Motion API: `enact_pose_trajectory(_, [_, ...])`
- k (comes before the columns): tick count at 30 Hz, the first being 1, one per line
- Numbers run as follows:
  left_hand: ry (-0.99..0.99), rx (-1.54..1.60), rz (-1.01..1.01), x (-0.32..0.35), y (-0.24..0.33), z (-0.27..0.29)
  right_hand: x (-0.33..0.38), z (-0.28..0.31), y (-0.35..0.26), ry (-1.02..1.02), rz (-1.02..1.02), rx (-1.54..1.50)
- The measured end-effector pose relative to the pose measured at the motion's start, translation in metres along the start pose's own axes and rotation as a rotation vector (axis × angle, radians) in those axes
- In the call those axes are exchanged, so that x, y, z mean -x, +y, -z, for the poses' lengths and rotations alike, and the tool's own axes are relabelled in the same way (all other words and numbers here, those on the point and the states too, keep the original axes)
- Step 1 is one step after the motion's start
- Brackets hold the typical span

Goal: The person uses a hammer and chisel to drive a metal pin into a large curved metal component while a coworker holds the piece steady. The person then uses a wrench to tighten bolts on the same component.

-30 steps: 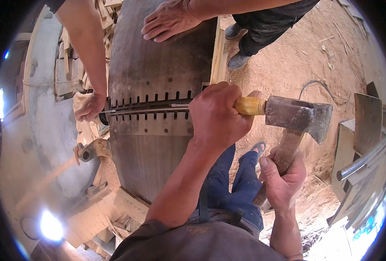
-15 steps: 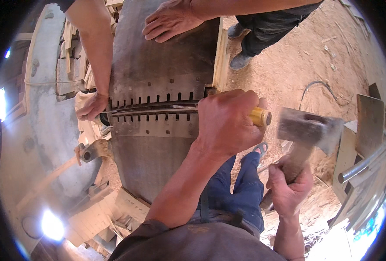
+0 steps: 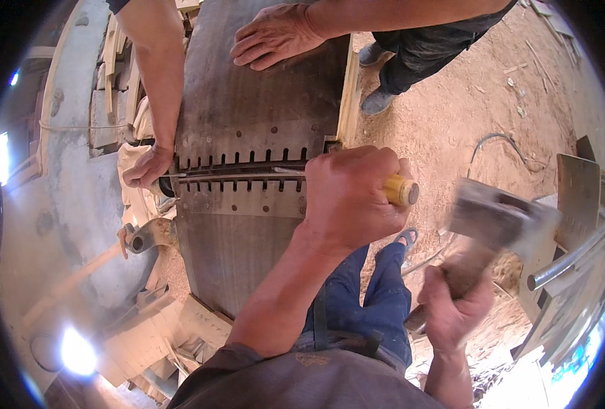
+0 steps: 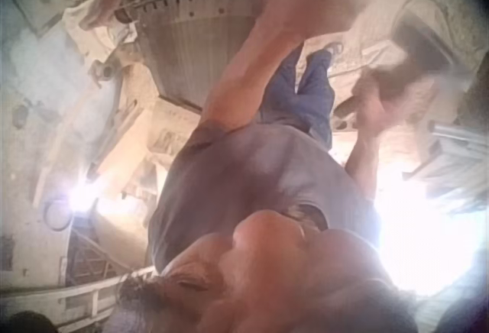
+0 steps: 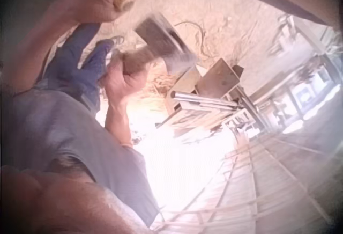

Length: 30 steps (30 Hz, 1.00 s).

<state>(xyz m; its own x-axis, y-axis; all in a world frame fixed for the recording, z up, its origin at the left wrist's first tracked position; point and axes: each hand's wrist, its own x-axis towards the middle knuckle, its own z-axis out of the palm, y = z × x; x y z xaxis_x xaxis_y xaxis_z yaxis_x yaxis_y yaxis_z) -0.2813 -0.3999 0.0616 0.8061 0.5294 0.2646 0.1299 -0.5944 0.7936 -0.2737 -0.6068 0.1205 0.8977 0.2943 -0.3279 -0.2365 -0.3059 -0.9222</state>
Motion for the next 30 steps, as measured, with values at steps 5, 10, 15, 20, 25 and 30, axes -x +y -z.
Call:
enact_pose_trajectory(5, [-0.020,0.002,0.018,-0.002,0.004,0.009,0.002,-0.008,0.006,-0.016,0.116,0.088])
enact_pose_trajectory(10, [-0.043,0.039,0.000,0.000,0.000,0.006,0.001,-0.004,-0.013,-0.096,-0.065,0.160])
enact_pose_trajectory(15, [-0.094,-0.006,0.028,0.002,-0.002,-0.003,-0.005,0.016,-0.029,0.182,0.300,-0.252])
enact_pose_trajectory(20, [-0.075,-0.016,0.004,-0.001,-0.001,-0.003,0.003,0.001,0.003,0.139,0.238,-0.232])
enact_pose_trajectory(25, [-0.093,-0.027,0.011,0.000,-0.002,-0.006,-0.002,-0.014,0.004,-0.032,-0.158,0.169])
enact_pose_trajectory(30, [-0.109,-0.012,0.019,-0.001,-0.003,-0.002,-0.002,0.003,-0.004,0.086,0.015,-0.023])
